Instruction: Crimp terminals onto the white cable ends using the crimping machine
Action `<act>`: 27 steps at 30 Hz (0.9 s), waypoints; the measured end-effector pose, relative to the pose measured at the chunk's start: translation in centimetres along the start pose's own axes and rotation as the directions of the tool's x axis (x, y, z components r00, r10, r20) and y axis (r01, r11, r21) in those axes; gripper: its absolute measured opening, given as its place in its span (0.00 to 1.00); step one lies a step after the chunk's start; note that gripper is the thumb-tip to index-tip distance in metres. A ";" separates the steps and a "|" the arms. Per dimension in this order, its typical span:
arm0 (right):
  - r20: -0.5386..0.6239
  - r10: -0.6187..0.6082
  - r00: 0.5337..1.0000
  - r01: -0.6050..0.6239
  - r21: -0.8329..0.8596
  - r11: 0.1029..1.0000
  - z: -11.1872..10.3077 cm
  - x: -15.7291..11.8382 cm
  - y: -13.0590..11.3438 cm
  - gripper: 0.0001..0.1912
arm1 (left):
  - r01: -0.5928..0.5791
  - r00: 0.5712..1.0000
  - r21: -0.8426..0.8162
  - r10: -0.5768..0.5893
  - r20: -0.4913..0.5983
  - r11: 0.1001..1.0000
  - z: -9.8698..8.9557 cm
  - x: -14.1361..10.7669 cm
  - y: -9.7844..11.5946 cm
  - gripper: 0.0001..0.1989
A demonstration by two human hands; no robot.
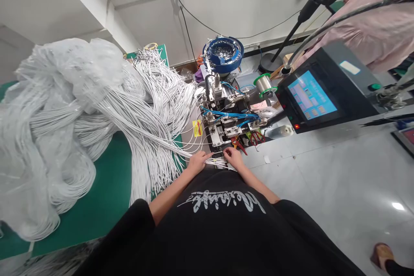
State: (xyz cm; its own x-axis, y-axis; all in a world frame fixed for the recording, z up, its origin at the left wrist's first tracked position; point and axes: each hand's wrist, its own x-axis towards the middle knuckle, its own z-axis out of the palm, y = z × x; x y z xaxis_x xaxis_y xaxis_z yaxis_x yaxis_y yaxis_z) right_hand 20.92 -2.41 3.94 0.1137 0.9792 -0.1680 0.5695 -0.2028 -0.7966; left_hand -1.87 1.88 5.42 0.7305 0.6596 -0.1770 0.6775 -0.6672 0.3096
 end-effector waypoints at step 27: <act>0.104 0.096 0.990 -0.087 -0.088 0.992 0.8 1.7 0.8 0.12 | 0.043 0.997 0.061 -0.039 -0.071 0.997 0.9 0.5 0.0 0.28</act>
State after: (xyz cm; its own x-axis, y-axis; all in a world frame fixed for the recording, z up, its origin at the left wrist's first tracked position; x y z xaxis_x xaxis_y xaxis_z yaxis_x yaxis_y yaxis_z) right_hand 20.95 -0.89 2.54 0.0820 0.9494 -0.3031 0.6273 -0.2855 -0.7246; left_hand -1.42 1.92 4.45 0.6959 0.7076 -0.1225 0.7122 -0.6583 0.2437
